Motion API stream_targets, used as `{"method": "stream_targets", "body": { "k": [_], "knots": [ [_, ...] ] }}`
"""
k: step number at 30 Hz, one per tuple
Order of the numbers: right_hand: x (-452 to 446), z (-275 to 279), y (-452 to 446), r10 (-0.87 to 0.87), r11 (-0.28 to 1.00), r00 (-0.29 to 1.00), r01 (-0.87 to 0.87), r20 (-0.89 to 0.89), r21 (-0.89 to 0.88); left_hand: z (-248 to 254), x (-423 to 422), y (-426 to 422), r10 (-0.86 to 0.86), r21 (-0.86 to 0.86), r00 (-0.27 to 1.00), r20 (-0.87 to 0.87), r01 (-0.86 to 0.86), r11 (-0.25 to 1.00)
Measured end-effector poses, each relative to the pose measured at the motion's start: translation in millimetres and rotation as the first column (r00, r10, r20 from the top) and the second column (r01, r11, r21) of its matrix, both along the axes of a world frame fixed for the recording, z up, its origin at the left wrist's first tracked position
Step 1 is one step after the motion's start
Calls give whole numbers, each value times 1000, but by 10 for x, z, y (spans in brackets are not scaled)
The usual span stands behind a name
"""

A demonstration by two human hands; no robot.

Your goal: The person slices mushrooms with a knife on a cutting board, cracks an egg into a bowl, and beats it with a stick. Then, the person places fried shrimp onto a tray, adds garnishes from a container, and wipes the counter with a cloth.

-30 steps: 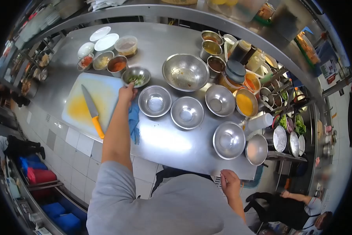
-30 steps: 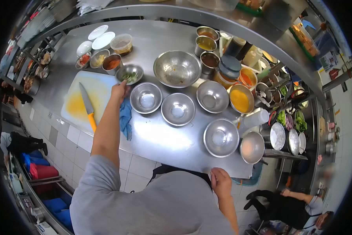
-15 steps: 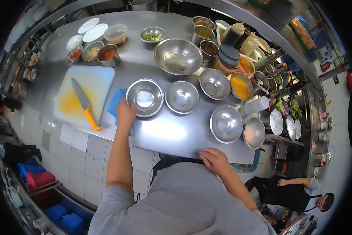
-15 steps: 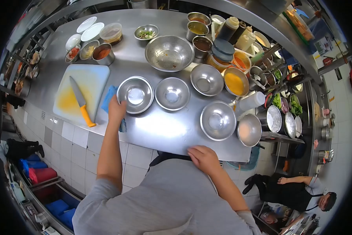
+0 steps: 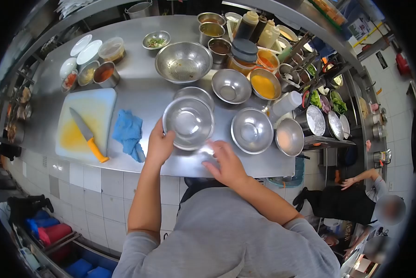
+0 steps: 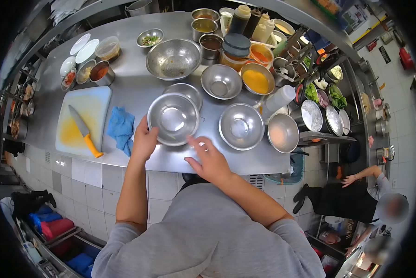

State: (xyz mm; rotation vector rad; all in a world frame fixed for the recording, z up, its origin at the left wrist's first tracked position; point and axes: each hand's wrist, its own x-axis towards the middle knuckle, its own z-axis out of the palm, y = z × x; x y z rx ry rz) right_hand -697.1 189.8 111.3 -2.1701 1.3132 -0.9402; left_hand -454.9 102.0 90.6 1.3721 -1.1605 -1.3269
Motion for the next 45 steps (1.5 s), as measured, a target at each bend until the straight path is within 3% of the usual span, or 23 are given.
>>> {"method": "stream_targets", "body": {
  "k": [1,3,5,7,9,10,12,14,16,18,19,21,23,25,27,30,32,34,39,41,42,43,45],
  "knots": [
    [-5,-15,35,-160,982,973,138,168,132,-10,2,112,-69,12,992,-106,71,997],
    [-128,-57,34,-273,940,914,187,300,286,12,-15,352,-253,19,967,36,252,968],
    [-304,15,-67,-544,533,785,51,296,844,310,-60,470,-474,172,877,74,457,873],
    [-420,-61,-78,-487,527,854,120,183,841,315,-99,467,-497,155,863,84,482,862],
    [-530,-60,20,-205,916,925,297,-321,269,287,-73,430,-515,56,849,119,513,857],
    [-560,-8,58,-223,922,921,306,-318,239,343,-62,428,-543,26,837,65,542,840],
    [-682,-9,25,-167,852,968,236,-185,468,284,44,336,-588,83,809,-4,586,806],
    [-797,-64,44,-142,730,989,128,-35,671,-58,442,-115,-276,63,863,424,276,959],
    [-930,-152,116,-257,809,966,238,-41,537,-159,700,-480,216,-149,359,908,-205,967],
    [-1091,-152,143,-284,804,958,222,29,553,-1767,1369,-818,522,-521,-102,847,-349,779],
    [-1164,-159,147,-307,803,947,205,94,560,-1643,1201,-753,515,-515,-99,852,-344,786],
    [-1282,-175,120,-289,792,955,202,63,576,-1400,682,-443,466,-488,331,821,-20,873],
    [-1289,-123,99,-294,779,956,231,15,583,-1173,68,30,234,-384,469,852,254,888],
    [-1284,-277,94,-268,833,961,197,66,517,-1108,-403,608,151,-345,516,843,302,889],
    [-1266,-303,59,-191,877,980,198,-61,437,-1151,-609,1045,189,-357,708,681,95,929],
    [-1133,-242,51,-72,865,982,147,-172,480,-661,-811,1393,412,-502,794,447,-158,850],
    [-991,-374,30,96,874,975,15,-203,486,-222,-966,1385,194,-582,677,710,408,704],
    [-785,-397,-17,250,873,948,-132,-198,470,-163,-1140,1324,333,-603,510,793,579,548],
    [-532,30,-191,335,925,927,-290,-167,245,-106,-1161,1564,433,-444,115,894,344,827],
    [-437,22,-184,301,953,939,-289,-169,93,8,-1337,1712,-21,0,307,951,69,998],
    [-432,-11,-179,313,949,934,-303,-171,84,-37,-1332,1759,60,-109,536,842,60,992],
    [-441,-50,-158,283,958,937,-286,-203,14,-74,-1274,1767,73,-118,532,844,51,992],
    [-458,-17,-226,243,963,942,-263,-231,-62,-91,-1144,1765,-215,163,705,676,141,976]
  ]
}}
